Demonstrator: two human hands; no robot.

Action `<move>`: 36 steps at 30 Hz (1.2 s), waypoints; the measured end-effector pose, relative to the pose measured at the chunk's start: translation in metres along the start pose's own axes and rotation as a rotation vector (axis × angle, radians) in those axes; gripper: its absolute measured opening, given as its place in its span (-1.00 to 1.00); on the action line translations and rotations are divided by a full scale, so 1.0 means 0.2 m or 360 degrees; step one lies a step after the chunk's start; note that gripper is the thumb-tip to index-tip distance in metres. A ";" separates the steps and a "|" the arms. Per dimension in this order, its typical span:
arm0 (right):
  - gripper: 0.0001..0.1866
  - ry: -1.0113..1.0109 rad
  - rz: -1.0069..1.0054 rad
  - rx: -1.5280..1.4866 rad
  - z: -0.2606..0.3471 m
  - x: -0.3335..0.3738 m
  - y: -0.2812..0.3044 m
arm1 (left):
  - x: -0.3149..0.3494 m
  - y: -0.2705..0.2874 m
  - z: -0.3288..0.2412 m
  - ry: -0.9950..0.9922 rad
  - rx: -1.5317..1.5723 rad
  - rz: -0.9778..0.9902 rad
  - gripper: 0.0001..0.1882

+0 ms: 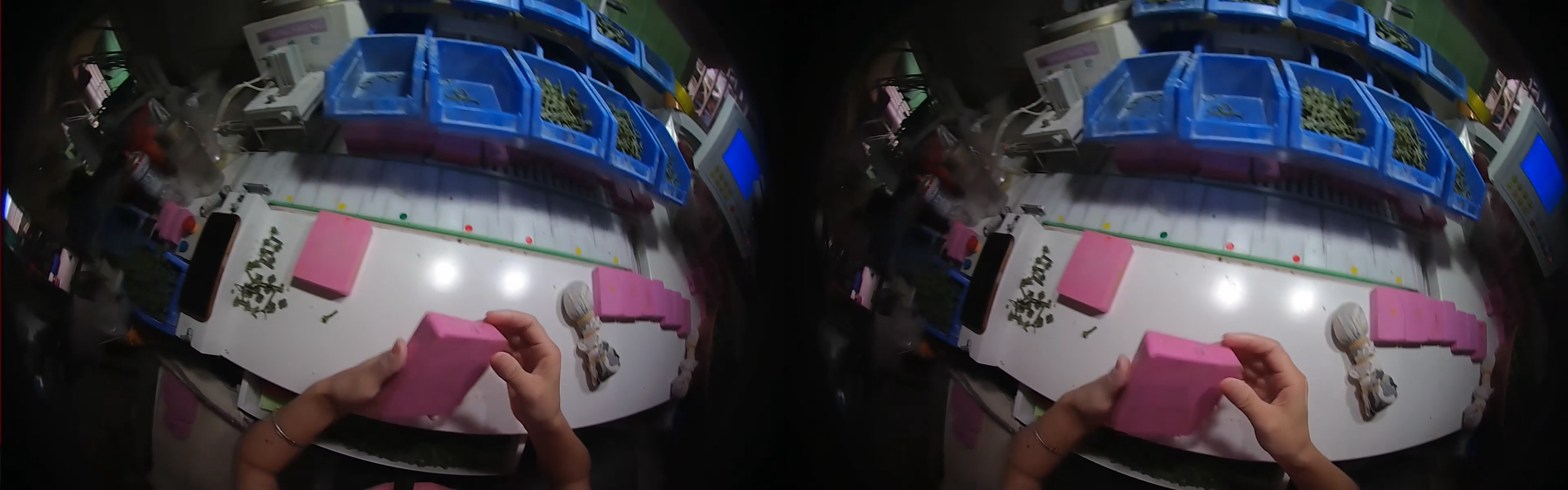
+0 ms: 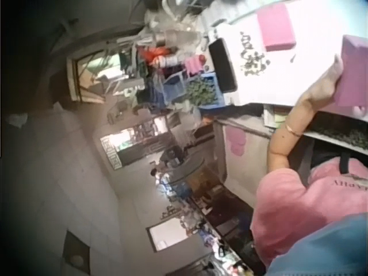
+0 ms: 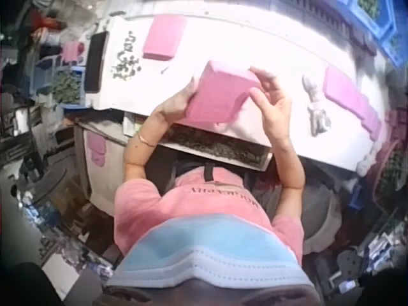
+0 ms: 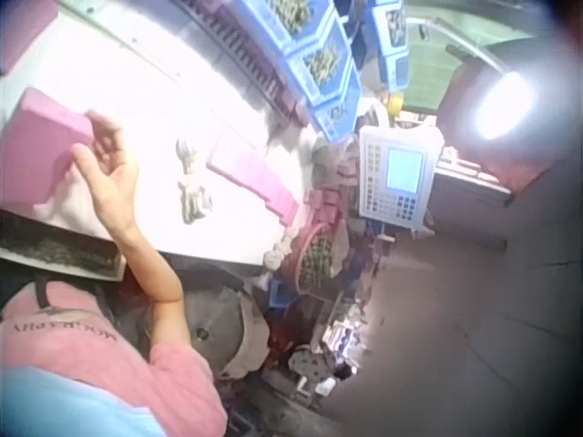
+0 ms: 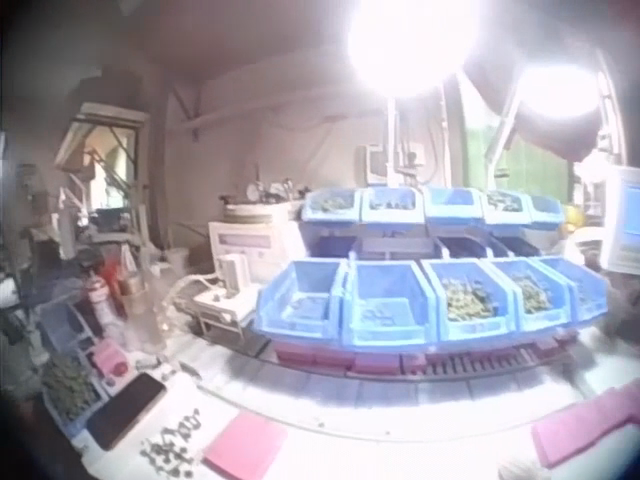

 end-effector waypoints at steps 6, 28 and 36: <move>-0.75 -0.0294 -0.0034 0.0320 -0.15 -0.05 0.07 | 0.23 0.33 -0.53 -0.0245 -0.0342 -0.0946 -0.52; -0.80 -0.0418 0.0216 0.0740 -0.17 -0.09 -0.01 | 0.19 1.30 -0.95 0.0465 -0.2804 -0.2271 -0.25; -0.82 -0.0376 0.0321 0.0793 -0.23 -0.05 0.01 | -0.03 0.47 -0.53 0.1132 -0.2601 -0.1362 -0.06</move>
Point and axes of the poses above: each hand's wrist, its own x-axis away from the middle knuckle, its own y-axis out of the back of the hand, z = x × y, the point moved 3 cm from there along -x, towards the middle knuckle, and after that the axes turned 15 degrees about z, right-handed, at the moved point
